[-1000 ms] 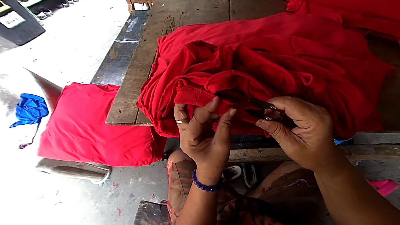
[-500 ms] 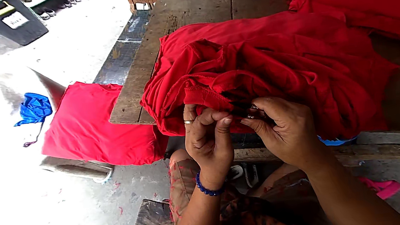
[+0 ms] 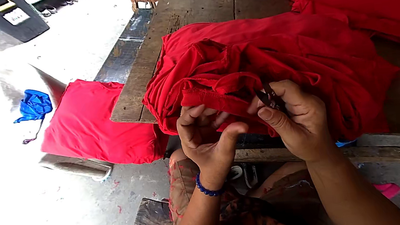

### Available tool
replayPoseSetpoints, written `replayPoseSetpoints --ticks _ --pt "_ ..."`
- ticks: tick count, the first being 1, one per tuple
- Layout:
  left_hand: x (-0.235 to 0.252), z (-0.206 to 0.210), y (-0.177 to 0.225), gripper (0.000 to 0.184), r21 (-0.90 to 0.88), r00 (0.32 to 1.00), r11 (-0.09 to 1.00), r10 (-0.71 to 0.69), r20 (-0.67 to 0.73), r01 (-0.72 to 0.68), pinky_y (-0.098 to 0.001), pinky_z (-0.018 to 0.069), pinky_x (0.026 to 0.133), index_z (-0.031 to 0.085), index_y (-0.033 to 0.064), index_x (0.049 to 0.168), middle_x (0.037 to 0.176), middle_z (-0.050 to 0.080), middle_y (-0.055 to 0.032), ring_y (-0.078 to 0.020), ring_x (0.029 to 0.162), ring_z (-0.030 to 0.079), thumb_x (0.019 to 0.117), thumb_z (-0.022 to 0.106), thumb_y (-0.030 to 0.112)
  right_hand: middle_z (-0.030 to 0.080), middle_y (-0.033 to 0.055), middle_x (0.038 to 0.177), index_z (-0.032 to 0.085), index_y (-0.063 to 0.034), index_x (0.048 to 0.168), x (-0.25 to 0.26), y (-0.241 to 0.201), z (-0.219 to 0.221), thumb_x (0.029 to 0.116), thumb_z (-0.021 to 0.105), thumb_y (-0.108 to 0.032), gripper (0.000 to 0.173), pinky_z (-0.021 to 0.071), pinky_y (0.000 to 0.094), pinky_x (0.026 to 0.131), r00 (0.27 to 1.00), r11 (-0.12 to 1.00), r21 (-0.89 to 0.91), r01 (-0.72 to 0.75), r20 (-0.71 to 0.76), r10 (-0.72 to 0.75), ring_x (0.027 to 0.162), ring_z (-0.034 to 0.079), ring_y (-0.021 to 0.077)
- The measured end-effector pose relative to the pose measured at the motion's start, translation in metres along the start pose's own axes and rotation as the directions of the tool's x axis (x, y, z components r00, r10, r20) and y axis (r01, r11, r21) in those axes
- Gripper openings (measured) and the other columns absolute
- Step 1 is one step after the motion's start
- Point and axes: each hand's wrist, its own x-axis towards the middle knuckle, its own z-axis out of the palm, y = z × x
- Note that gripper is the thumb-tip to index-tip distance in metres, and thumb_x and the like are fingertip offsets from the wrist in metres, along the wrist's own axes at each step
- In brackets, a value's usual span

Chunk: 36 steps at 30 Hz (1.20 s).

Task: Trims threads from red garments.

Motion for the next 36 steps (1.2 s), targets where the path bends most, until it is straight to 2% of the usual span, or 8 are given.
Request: replayPoseSetpoints --ticks 4,8,11,15,21,26,33,36 --pt "0.002 0.005 0.000 0.050 0.157 0.998 0.988 0.017 -0.062 -0.007 -0.0285 0.0638 0.086 0.067 0.0069 0.126 0.125 0.061 0.0002 -0.0101 0.107 0.068 0.0806 0.085 0.000 0.063 0.0118 0.133 0.062 0.0062 0.117 0.017 0.001 -0.004 0.1043 0.056 -0.017 0.028 0.0525 0.0168 0.087 0.995 0.994 0.113 0.011 0.102 -0.023 0.106 0.062 0.0032" --pt "0.006 0.001 -0.004 0.029 0.256 0.994 0.965 0.071 -0.079 -0.049 -0.0245 0.0628 0.085 0.075 0.0038 0.112 0.121 0.064 -0.0020 -0.0092 0.108 0.068 0.0850 0.080 -0.003 0.059 0.0148 0.142 0.064 0.0047 0.115 0.019 0.006 -0.005 0.1038 0.057 -0.018 0.026 0.0519 0.0208 0.097 0.995 0.994 0.105 -0.014 0.104 0.003 0.122 0.060 0.0087" --pt "0.009 -0.003 -0.006 0.012 0.313 0.992 0.945 0.115 -0.052 -0.093 -0.0226 0.0597 0.086 0.077 0.0056 0.102 0.117 0.068 -0.0007 -0.0066 0.103 0.067 0.0921 0.073 0.000 0.058 0.0160 0.142 0.065 0.0040 0.110 0.015 0.010 -0.006 0.1016 0.060 -0.019 0.025 0.0516 0.0205 0.096 0.993 0.997 0.072 -0.022 0.116 0.013 0.120 0.060 0.0087" --pt "0.010 -0.004 -0.004 0.010 0.279 0.994 0.956 0.103 -0.035 -0.089 -0.0219 0.0572 0.087 0.074 0.0111 0.104 0.110 0.069 0.0051 -0.0035 0.102 0.066 0.0983 0.067 0.006 0.054 0.0183 0.143 0.066 0.0026 0.097 0.011 0.010 -0.005 0.0972 0.067 -0.019 0.022 0.0510 0.0148 0.087 0.991 0.998 -0.066 0.012 0.135 -0.003 0.109 0.060 0.0035" --pt "0.005 -0.008 -0.004 0.010 0.156 0.996 0.984 0.087 -0.003 -0.085 -0.0229 0.0594 0.084 0.073 0.0168 0.107 0.114 0.068 0.0061 -0.0045 0.103 0.067 0.0984 0.069 0.013 0.052 0.0190 0.142 0.072 -0.0020 0.096 0.007 0.009 0.000 0.0970 0.070 -0.028 0.026 0.0522 0.0214 0.096 0.989 0.950 -0.306 0.055 0.150 -0.009 0.119 0.059 0.0110" --pt "0.001 -0.010 -0.006 0.008 0.149 0.993 0.982 0.113 0.040 -0.118 -0.0222 0.0584 0.087 0.071 0.0175 0.106 0.119 0.066 0.0055 -0.0039 0.106 0.065 0.0979 0.070 0.016 0.056 0.0186 0.130 0.073 -0.0026 0.098 0.008 0.004 0.009 0.0975 0.069 -0.028 0.026 0.0526 0.0239 0.088 0.996 0.904 -0.422 0.065 0.088 -0.031 0.113 0.060 0.0147" --pt "0.000 -0.010 -0.004 0.008 0.119 0.993 0.986 0.112 0.044 -0.117 -0.0204 0.0603 0.080 0.067 0.0182 0.108 0.115 0.065 0.0060 -0.0025 0.100 0.066 0.0999 0.067 0.015 0.061 0.0159 0.116 0.074 0.0014 0.098 0.009 0.002 0.015 0.0995 0.066 -0.019 0.022 0.0527 0.0188 0.083 0.995 0.904 -0.416 0.097 0.064 -0.077 0.101 0.062 0.0108" --pt "0.000 -0.009 0.001 0.008 0.059 0.998 0.997 0.060 -0.020 -0.059 -0.0263 0.0633 0.079 0.064 0.0221 0.111 0.117 0.068 0.0040 -0.0076 0.102 0.070 0.1036 0.061 0.022 0.060 0.0151 0.116 0.073 0.0036 0.099 0.010 0.005 0.014 0.0997 0.066 -0.018 0.022 0.0516 0.0165 0.086 0.995 0.938 -0.333 0.091 0.067 -0.072 0.104 0.061 0.0087"
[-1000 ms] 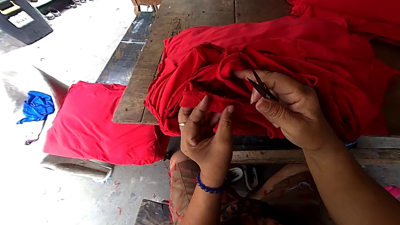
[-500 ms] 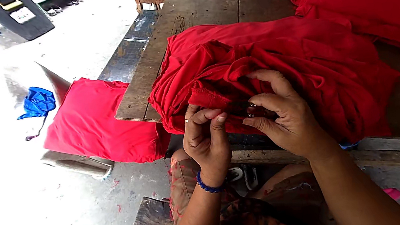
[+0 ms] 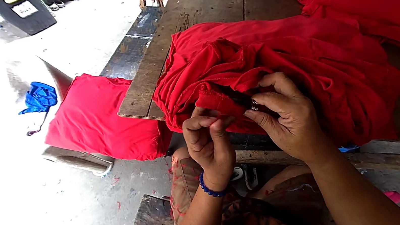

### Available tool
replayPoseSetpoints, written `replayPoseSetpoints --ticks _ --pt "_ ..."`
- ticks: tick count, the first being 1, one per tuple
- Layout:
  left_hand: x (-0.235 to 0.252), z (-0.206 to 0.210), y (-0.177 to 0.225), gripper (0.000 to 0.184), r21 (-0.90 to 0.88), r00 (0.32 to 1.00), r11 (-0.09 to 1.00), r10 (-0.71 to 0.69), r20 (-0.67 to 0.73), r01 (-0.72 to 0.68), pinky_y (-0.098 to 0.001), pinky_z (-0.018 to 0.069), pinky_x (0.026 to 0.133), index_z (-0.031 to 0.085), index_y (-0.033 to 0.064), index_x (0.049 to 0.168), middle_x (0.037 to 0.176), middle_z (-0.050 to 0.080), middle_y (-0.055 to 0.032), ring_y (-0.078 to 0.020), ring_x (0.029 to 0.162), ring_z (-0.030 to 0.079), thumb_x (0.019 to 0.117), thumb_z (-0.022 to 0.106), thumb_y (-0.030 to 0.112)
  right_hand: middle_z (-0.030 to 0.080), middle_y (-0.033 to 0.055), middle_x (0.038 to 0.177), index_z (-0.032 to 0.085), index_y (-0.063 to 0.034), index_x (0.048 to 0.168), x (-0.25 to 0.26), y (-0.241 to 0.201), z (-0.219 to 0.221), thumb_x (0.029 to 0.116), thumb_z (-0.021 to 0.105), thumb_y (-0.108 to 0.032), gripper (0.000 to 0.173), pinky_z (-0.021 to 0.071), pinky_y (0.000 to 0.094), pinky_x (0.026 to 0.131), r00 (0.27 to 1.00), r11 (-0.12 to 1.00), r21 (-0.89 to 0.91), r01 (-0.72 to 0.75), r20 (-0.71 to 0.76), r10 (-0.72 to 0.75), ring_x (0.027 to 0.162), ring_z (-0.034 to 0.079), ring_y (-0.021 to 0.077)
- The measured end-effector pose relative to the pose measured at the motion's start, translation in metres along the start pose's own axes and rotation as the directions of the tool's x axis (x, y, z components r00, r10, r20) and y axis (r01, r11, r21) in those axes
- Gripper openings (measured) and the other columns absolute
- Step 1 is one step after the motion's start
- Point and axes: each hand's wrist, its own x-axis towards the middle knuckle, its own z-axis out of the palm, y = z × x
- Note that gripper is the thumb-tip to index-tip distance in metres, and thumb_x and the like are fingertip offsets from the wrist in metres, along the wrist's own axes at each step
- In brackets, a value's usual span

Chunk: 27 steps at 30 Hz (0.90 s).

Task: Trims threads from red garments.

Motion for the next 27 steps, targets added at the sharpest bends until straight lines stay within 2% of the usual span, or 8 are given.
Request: replayPoseSetpoints --ticks 3,6,9,11,13,17,21,27 --pt "0.004 0.001 0.008 0.009 -0.080 0.992 0.994 -0.085 -0.095 0.078 -0.0312 0.0629 0.084 0.056 0.0269 0.111 0.113 0.070 0.0051 -0.0103 0.102 0.071 0.1061 0.053 0.034 0.057 0.0128 0.119 0.070 0.0049 0.098 0.001 0.002 -0.001 0.0986 0.066 -0.017 0.022 0.0498 0.0117 0.084 1.000 0.987 0.158 -0.010 0.000 0.010 0.099 0.058 0.0020" --pt "0.007 0.003 0.012 0.010 -0.122 0.976 0.986 -0.133 -0.175 0.113 -0.0313 0.0634 0.082 0.053 0.0255 0.109 0.099 0.070 0.0062 -0.0094 0.094 0.072 0.1078 0.049 0.034 0.055 0.0144 0.128 0.069 0.0044 0.100 0.001 0.002 0.000 0.0964 0.069 -0.019 0.023 0.0493 0.0107 0.081 1.000 0.976 0.217 -0.004 0.011 0.001 0.097 0.056 -0.0003" --pt "0.006 0.003 0.015 0.011 -0.131 0.972 0.981 -0.163 -0.168 0.142 -0.0294 0.0631 0.080 0.053 0.0256 0.107 0.098 0.069 0.0070 -0.0075 0.091 0.072 0.1071 0.050 0.036 0.052 0.0196 0.136 0.071 0.0009 0.099 0.001 -0.002 0.003 0.0958 0.072 -0.025 0.026 0.0511 0.0125 0.081 1.000 0.993 0.119 -0.005 0.031 0.001 0.098 0.059 0.0014" --pt "0.005 0.003 0.016 0.011 -0.120 0.980 0.984 -0.149 -0.134 0.134 -0.0277 0.0622 0.082 0.055 0.0262 0.106 0.103 0.068 0.0076 -0.0058 0.095 0.071 0.1069 0.050 0.037 0.051 0.0226 0.139 0.074 -0.0029 0.100 0.001 -0.007 0.006 0.0960 0.072 -0.028 0.025 0.0540 0.0175 0.084 0.999 1.000 0.025 -0.009 0.031 0.009 0.108 0.062 0.0076" --pt "0.002 0.001 0.015 0.011 -0.106 0.987 0.987 -0.127 -0.094 0.117 -0.0288 0.0614 0.086 0.056 0.0266 0.106 0.109 0.068 0.0073 -0.0066 0.101 0.069 0.1073 0.050 0.036 0.051 0.0238 0.139 0.074 -0.0041 0.101 0.001 -0.011 0.009 0.0963 0.072 -0.028 0.025 0.0554 0.0211 0.083 1.000 0.999 -0.040 -0.013 0.015 0.013 0.109 0.063 0.0115" --pt "-0.004 -0.001 0.014 0.011 -0.060 0.995 0.994 -0.090 -0.044 0.088 -0.0287 0.0605 0.088 0.059 0.0272 0.109 0.119 0.067 0.0071 -0.0082 0.109 0.068 0.1065 0.052 0.036 0.053 0.0234 0.135 0.073 -0.0045 0.101 0.004 -0.016 0.016 0.0976 0.070 -0.030 0.026 0.0550 0.0244 0.074 1.000 0.992 -0.125 -0.029 -0.016 0.027 0.101 0.064 0.0147" --pt "-0.007 -0.005 0.012 0.009 -0.043 0.998 0.997 -0.058 -0.010 0.058 -0.0297 0.0592 0.091 0.059 0.0271 0.107 0.116 0.066 0.0077 -0.0081 0.112 0.065 0.1071 0.052 0.034 0.053 0.0218 0.132 0.073 -0.0054 0.104 0.007 -0.019 0.018 0.0987 0.068 -0.029 0.025 0.0542 0.0242 0.073 0.999 0.986 -0.159 -0.052 -0.020 0.050 0.100 0.063 0.0141" --pt "-0.009 -0.008 0.010 0.011 -0.016 0.999 0.999 -0.038 0.007 0.038 -0.0328 0.0586 0.094 0.057 0.0276 0.107 0.117 0.067 0.0081 -0.0089 0.114 0.065 0.1083 0.049 0.035 0.060 0.0220 0.122 0.075 -0.0028 0.101 0.008 -0.023 0.017 0.0996 0.067 -0.021 0.019 0.0539 0.0257 0.073 0.999 0.981 -0.194 -0.023 -0.052 0.014 0.098 0.064 0.0166"
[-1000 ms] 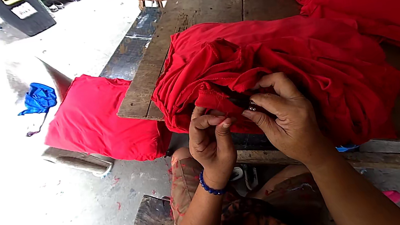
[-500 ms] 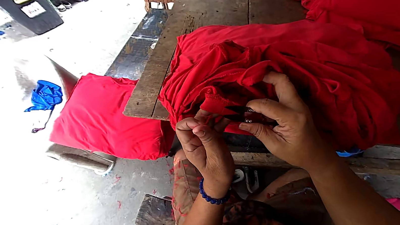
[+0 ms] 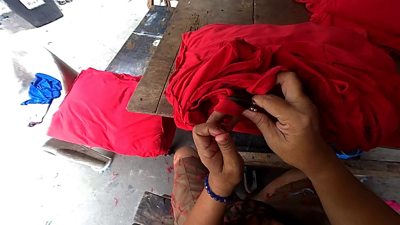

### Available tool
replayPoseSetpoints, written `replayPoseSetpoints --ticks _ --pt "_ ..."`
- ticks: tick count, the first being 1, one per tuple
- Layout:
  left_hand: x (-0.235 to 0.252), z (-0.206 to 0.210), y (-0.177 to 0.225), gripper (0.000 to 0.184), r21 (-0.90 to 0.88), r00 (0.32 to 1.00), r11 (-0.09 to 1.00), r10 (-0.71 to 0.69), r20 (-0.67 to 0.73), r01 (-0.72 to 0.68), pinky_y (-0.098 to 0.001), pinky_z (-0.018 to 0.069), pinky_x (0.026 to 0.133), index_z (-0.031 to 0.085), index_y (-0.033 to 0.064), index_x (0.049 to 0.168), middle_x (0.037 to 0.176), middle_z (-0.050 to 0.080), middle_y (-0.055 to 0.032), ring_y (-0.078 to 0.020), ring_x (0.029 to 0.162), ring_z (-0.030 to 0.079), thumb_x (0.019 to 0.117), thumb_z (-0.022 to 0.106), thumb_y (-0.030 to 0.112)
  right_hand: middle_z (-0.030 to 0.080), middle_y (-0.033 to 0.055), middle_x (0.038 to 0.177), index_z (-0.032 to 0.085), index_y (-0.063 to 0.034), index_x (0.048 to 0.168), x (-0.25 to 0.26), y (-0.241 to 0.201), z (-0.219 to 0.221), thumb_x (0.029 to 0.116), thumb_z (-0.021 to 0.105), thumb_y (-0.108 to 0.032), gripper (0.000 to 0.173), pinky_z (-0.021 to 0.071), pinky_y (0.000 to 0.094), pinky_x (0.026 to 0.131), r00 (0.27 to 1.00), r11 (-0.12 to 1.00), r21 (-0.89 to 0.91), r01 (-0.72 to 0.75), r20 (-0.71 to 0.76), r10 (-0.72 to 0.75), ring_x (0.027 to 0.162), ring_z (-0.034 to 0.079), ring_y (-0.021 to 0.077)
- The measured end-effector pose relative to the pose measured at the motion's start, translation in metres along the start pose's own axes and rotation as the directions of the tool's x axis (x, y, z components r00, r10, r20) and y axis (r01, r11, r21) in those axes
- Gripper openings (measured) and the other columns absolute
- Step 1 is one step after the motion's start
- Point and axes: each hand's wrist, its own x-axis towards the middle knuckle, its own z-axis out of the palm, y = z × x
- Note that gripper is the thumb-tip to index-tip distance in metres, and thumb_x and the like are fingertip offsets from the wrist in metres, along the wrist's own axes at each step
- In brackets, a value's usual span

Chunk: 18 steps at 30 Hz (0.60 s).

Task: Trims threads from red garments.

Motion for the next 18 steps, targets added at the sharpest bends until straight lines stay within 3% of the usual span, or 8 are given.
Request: replayPoseSetpoints --ticks 4,7,9,11,13,14,16,18 --pt "0.001 0.002 0.003 0.015 -0.184 0.997 0.981 -0.074 -0.033 0.067 -0.0332 0.0598 0.093 0.057 0.0293 0.107 0.114 0.069 0.0065 -0.0110 0.112 0.068 0.1068 0.048 0.042 0.057 0.0142 0.119 0.073 0.0003 0.102 0.000 0.010 -0.004 0.1000 0.066 -0.019 0.020 0.0510 0.0175 0.089 0.998 0.983 0.172 -0.063 0.007 0.062 0.109 0.058 0.0081" --pt "0.002 0.001 0.007 0.026 -0.366 0.982 0.917 -0.185 -0.034 0.160 -0.0369 0.0591 0.096 0.059 0.0314 0.115 0.115 0.072 0.0033 -0.0151 0.109 0.072 0.1011 0.053 0.052 0.052 0.0041 0.112 0.062 -0.0025 0.098 -0.004 0.020 -0.006 0.1000 0.063 -0.021 0.018 0.0470 0.0106 0.078 0.996 0.924 0.374 -0.084 0.015 0.084 0.096 0.053 -0.0001" --pt "0.003 -0.001 0.009 0.024 -0.382 0.975 0.903 -0.221 -0.016 0.198 -0.0372 0.0589 0.096 0.058 0.0295 0.124 0.116 0.073 0.0004 -0.0167 0.105 0.072 0.1024 0.059 0.041 0.049 -0.0006 0.111 0.054 -0.0102 0.091 -0.011 0.024 -0.006 0.0928 0.073 -0.030 0.028 0.0424 0.0072 0.069 0.998 0.913 0.404 -0.056 0.006 0.058 0.086 0.049 -0.0053" --pt "0.004 -0.002 0.009 0.033 -0.296 0.980 0.938 -0.196 -0.018 0.182 -0.0380 0.0601 0.095 0.060 0.0228 0.132 0.119 0.073 -0.0024 -0.0173 0.104 0.073 0.1006 0.063 0.013 0.051 0.0035 0.113 0.049 -0.0105 0.087 -0.018 0.027 -0.006 0.0819 0.085 -0.037 0.045 0.0399 0.0082 0.063 1.000 0.976 0.218 -0.019 0.002 0.019 0.081 0.048 -0.0035" --pt "0.005 -0.003 0.005 0.043 -0.084 0.992 0.990 -0.117 -0.040 0.113 -0.0341 0.0612 0.091 0.063 0.0166 0.135 0.117 0.074 -0.0010 -0.0130 0.100 0.073 0.0963 0.063 -0.004 0.058 0.0157 0.112 0.053 -0.0042 0.079 -0.023 0.030 -0.005 0.0766 0.085 -0.021 0.036 0.0423 0.0183 0.055 1.000 1.000 -0.014 0.027 -0.006 -0.027 0.072 0.053 0.0084" --pt "0.006 -0.003 0.003 0.044 0.025 0.997 0.998 -0.062 -0.055 0.063 -0.0321 0.0614 0.088 0.065 0.0139 0.134 0.114 0.075 -0.0001 -0.0112 0.097 0.073 0.0947 0.064 -0.006 0.061 0.0182 0.109 0.053 -0.0030 0.077 -0.024 0.032 -0.004 0.0762 0.081 -0.012 0.029 0.0429 0.0216 0.052 0.999 0.996 -0.077 0.046 -0.015 -0.047 0.068 0.055 0.0118" --pt "0.011 -0.003 0.000 0.037 0.189 0.997 0.982 0.028 -0.078 -0.013 -0.0321 0.0628 0.087 0.070 0.0099 0.128 0.113 0.076 0.0008 -0.0111 0.098 0.074 0.0935 0.068 -0.005 0.065 0.0170 0.100 0.054 -0.0012 0.079 -0.023 0.034 -0.009 0.0793 0.072 0.000 0.019 0.0457 0.0195 0.056 0.996 0.996 -0.057 0.068 -0.048 -0.071 0.070 0.058 0.0113" --pt "0.017 -0.005 -0.001 0.026 0.311 0.991 0.947 0.108 -0.076 -0.079 -0.0302 0.0627 0.086 0.074 0.0079 0.118 0.110 0.076 0.0020 -0.0095 0.097 0.074 0.0944 0.069 -0.003 0.067 0.0135 0.095 0.059 0.0019 0.096 -0.019 0.035 -0.018 0.0838 0.066 0.001 0.014 0.0506 0.0164 0.066 0.997 0.998 0.035 0.054 -0.049 -0.052 0.076 0.061 0.0079"
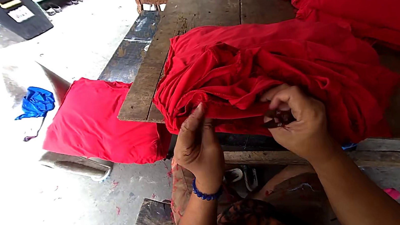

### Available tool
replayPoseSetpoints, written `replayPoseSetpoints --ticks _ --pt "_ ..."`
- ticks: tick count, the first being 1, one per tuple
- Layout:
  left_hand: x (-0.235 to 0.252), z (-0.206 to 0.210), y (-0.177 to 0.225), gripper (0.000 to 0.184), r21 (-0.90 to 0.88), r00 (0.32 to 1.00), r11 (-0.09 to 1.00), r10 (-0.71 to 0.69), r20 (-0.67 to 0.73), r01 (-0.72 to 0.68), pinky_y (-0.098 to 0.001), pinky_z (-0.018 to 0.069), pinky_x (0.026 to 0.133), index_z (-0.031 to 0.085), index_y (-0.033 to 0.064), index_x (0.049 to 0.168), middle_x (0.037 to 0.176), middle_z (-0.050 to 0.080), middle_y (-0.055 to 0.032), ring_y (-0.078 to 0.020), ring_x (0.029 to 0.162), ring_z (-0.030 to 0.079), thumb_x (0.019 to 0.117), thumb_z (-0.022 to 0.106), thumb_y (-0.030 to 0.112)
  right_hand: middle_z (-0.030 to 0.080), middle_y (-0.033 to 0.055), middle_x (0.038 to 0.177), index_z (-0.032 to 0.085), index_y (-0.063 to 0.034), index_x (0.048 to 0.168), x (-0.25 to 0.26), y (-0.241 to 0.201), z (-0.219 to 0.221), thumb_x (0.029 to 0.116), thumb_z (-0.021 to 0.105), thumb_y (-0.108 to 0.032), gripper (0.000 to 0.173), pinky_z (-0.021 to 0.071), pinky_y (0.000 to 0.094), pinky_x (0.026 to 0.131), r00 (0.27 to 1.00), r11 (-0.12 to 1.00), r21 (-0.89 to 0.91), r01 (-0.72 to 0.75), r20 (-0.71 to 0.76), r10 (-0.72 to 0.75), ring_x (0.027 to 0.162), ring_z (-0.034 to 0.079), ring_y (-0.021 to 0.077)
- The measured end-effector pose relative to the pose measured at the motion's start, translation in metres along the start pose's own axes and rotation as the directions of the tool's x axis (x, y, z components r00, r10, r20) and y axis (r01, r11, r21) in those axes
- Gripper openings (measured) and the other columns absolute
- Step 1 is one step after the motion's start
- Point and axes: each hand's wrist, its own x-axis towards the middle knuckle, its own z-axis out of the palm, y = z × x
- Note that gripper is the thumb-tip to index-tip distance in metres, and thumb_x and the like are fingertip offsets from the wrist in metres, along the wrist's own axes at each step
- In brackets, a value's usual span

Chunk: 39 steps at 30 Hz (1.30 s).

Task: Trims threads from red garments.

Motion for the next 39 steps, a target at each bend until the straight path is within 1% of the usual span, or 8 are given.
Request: replayPoseSetpoints --ticks 2,9,11,14,21,26,34,39 --pt "0.006 -0.001 -0.001 0.019 0.107 0.996 0.990 0.084 0.042 -0.088 -0.0257 0.0584 0.087 0.075 0.0052 0.112 0.105 0.073 0.0023 -0.0073 0.098 0.068 0.0958 0.067 -0.002 0.070 0.0135 0.096 0.067 0.0064 0.111 0.008 0.003 -0.007 0.0902 0.062 -0.001 0.023 0.0539 0.0173 0.076 1.000 0.999 0.052 0.015 0.027 -0.017 0.083 0.064 0.0078" --pt "0.023 -0.010 0.014 0.011 0.083 0.951 0.994 0.036 0.306 -0.064 -0.0238 0.0560 0.093 0.072 0.0083 0.107 0.125 0.063 0.0014 -0.0072 0.115 0.062 0.0991 0.065 0.005 0.066 0.0037 0.085 0.068 0.0051 0.089 0.038 0.030 -0.015 0.0995 0.060 -0.007 0.018 0.0474 0.0104 0.073 0.995 0.937 0.347 -0.048 0.100 0.014 0.079 0.058 -0.0049" --pt "0.026 -0.014 0.017 0.010 0.083 0.934 0.994 -0.092 0.346 0.068 -0.0194 0.0607 0.073 0.070 0.0089 0.108 0.111 0.070 0.0055 -0.0018 0.091 0.069 0.1020 0.062 0.007 0.060 -0.0076 0.076 0.065 -0.0047 0.083 0.045 0.038 -0.012 0.1015 0.058 -0.011 0.020 0.0418 0.0095 0.062 0.986 0.879 0.456 -0.143 0.144 0.086 0.068 0.051 -0.0092" --pt "0.033 -0.018 0.013 0.014 0.078 0.871 0.951 -0.307 0.383 0.301 -0.0140 0.0461 0.050 0.069 0.0105 0.108 0.086 0.068 0.0080 0.0016 0.058 0.055 0.1042 0.056 0.007 0.053 -0.0138 0.066 0.062 -0.0133 0.080 0.052 0.040 -0.008 0.1005 0.059 -0.008 0.022 0.0386 0.0096 0.055 0.945 0.742 0.590 -0.319 0.254 0.205 0.058 0.047 -0.0081" --pt "0.043 -0.019 0.003 0.015 0.075 0.815 0.950 -0.299 0.496 0.303 -0.0130 0.0497 0.058 0.067 0.0120 0.109 0.087 0.065 0.0102 0.0029 0.067 0.058 0.1064 0.052 0.009 0.060 -0.0085 0.065 0.062 -0.0146 0.074 0.059 0.040 -0.007 0.1010 0.058 -0.005 0.029 0.0471 0.0128 0.058 0.823 0.497 0.661 -0.562 0.392 0.410 0.059 0.055 -0.0026" --pt "0.049 -0.022 -0.001 0.021 0.013 0.744 0.986 -0.135 0.654 0.167 -0.0162 0.0569 0.079 0.065 0.0126 0.116 0.105 0.068 0.0110 0.0017 0.090 0.065 0.0978 0.071 0.020 0.060 -0.0066 0.064 0.060 -0.0142 0.072 0.064 0.038 -0.009 0.1016 0.056 -0.004 0.031 0.0478 0.0134 0.057 0.772 0.418 0.660 -0.624 0.438 0.461 0.058 0.056 -0.0016" --pt "0.045 -0.001 -0.013 0.015 0.279 0.719 0.878 0.101 0.688 -0.389 -0.0227 0.0543 0.077 0.079 -0.0006 0.100 0.088 0.073 -0.0115 -0.0105 0.083 0.068 0.0900 0.078 0.010 0.062 -0.0043 0.063 0.059 -0.0122 0.071 0.062 0.036 -0.006 0.1013 0.056 -0.003 0.032 0.0495 0.0152 0.055 0.727 0.352 0.657 -0.667 0.470 0.500 0.057 0.058 0.0001" --pt "0.052 -0.010 -0.009 0.005 0.150 0.753 0.987 -0.055 0.655 -0.059 -0.0157 0.0543 0.070 0.073 -0.0001 0.095 0.086 0.071 0.0024 0.0019 0.076 0.064 0.0956 0.068 0.002 0.062 -0.0036 0.063 0.059 -0.0118 0.071 0.062 0.037 -0.006 0.1017 0.056 -0.003 0.032 0.0491 0.0155 0.056 0.704 0.327 0.645 -0.691 0.498 0.507 0.057 0.057 0.0004"
